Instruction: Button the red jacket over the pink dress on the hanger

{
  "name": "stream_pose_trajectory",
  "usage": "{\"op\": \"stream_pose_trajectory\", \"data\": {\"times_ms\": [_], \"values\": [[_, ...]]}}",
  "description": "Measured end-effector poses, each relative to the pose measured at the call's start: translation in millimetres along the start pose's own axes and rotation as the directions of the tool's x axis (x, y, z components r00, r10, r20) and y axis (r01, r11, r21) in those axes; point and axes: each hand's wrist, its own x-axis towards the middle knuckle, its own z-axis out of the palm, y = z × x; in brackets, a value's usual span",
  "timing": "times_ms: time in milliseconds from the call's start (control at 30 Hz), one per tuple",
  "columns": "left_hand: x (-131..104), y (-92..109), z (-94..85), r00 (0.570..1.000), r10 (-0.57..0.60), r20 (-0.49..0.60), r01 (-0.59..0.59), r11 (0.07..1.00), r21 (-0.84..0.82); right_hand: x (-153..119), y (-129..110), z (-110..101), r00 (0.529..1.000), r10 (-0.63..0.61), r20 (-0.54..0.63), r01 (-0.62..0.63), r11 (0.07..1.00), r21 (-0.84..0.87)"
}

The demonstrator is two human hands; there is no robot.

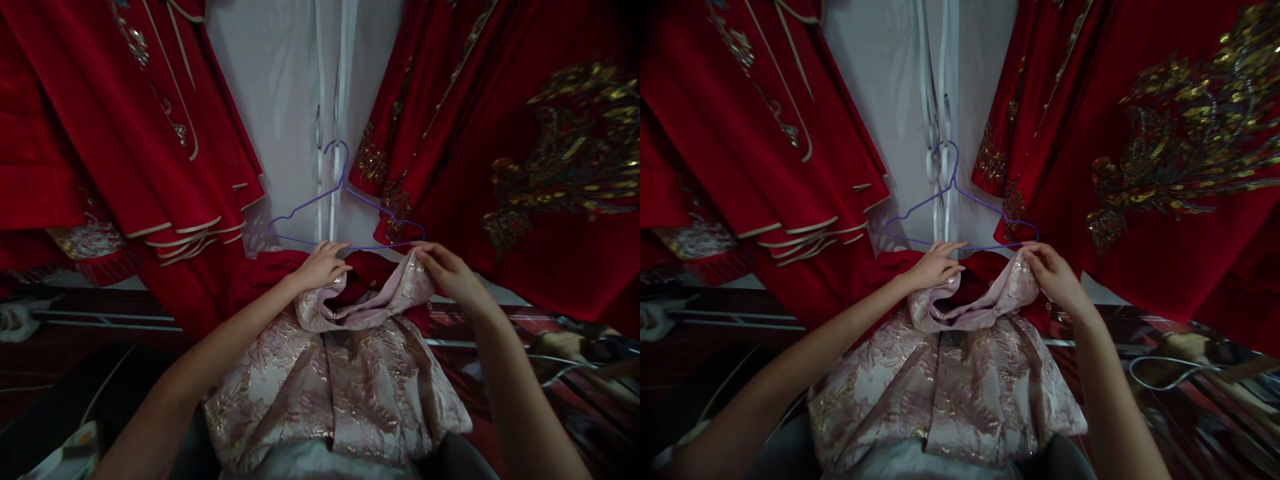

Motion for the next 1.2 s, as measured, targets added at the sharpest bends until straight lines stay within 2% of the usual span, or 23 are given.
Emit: {"op": "stream_pose_trajectory", "data": {"times_ms": [67,133,267,367,467,700,800,900,967,1033,1100,1200], "values": [[-8.5,7.0,5.6,0.999,-0.03,-0.02,0.03,0.999,0.024,4.3,14.5,-4.4,0.988,-0.025,-0.151,0.019,0.999,-0.04],[-16.2,12.1,1.9,0.997,-0.056,-0.043,0.058,0.998,0.04,7.8,30.8,-8.7,0.968,0.036,-0.248,-0.052,0.997,-0.059],[-22.3,15.5,-14.3,0.997,-0.065,-0.034,0.065,0.998,0.023,9.6,58.3,-12.9,0.925,0.233,-0.3,-0.251,0.968,-0.023],[-21.6,16.9,-19.1,0.997,-0.066,-0.026,0.066,0.998,-0.003,8.7,68.2,-13.5,0.899,0.26,-0.354,-0.299,0.952,-0.06],[-20.9,18.5,-18.2,0.997,-0.081,-0.02,0.081,0.997,-0.003,8.2,67.9,-14.4,0.895,0.259,-0.363,-0.301,0.951,-0.065],[-22.1,20.8,-21.5,0.998,-0.068,0.009,0.068,0.997,0.027,7.6,47.4,-10.0,0.908,0.215,-0.359,-0.204,0.976,0.069],[-22.0,22.3,-24.5,0.997,-0.071,0.032,0.069,0.997,0.045,8.2,33.9,-6.6,0.908,0.124,-0.4,-0.146,0.989,-0.024],[-19.5,23.9,-25.4,0.996,-0.067,0.057,0.064,0.997,0.051,17.0,10.5,-2.6,0.906,-0.021,-0.424,-0.059,0.983,-0.174],[-15.8,25.9,-24.6,0.996,-0.061,0.067,0.058,0.998,0.039,28.6,-9.7,3.5,0.911,-0.138,-0.389,0.028,0.961,-0.276],[-10.8,29.9,-23.1,0.996,-0.065,0.062,0.064,0.998,0.02,42.0,-28.8,13.8,0.922,-0.238,-0.306,0.13,0.933,-0.334],[-6.0,35.5,-22.9,0.995,-0.101,0.029,0.101,0.995,-0.009,53.1,-41.8,27.0,0.926,-0.275,-0.258,0.182,0.925,-0.335],[-2.9,39.1,-30.2,0.985,-0.165,-0.058,0.161,0.984,-0.075,60.1,-46.3,44.2,0.947,-0.253,-0.199,0.18,0.929,-0.325]]}}
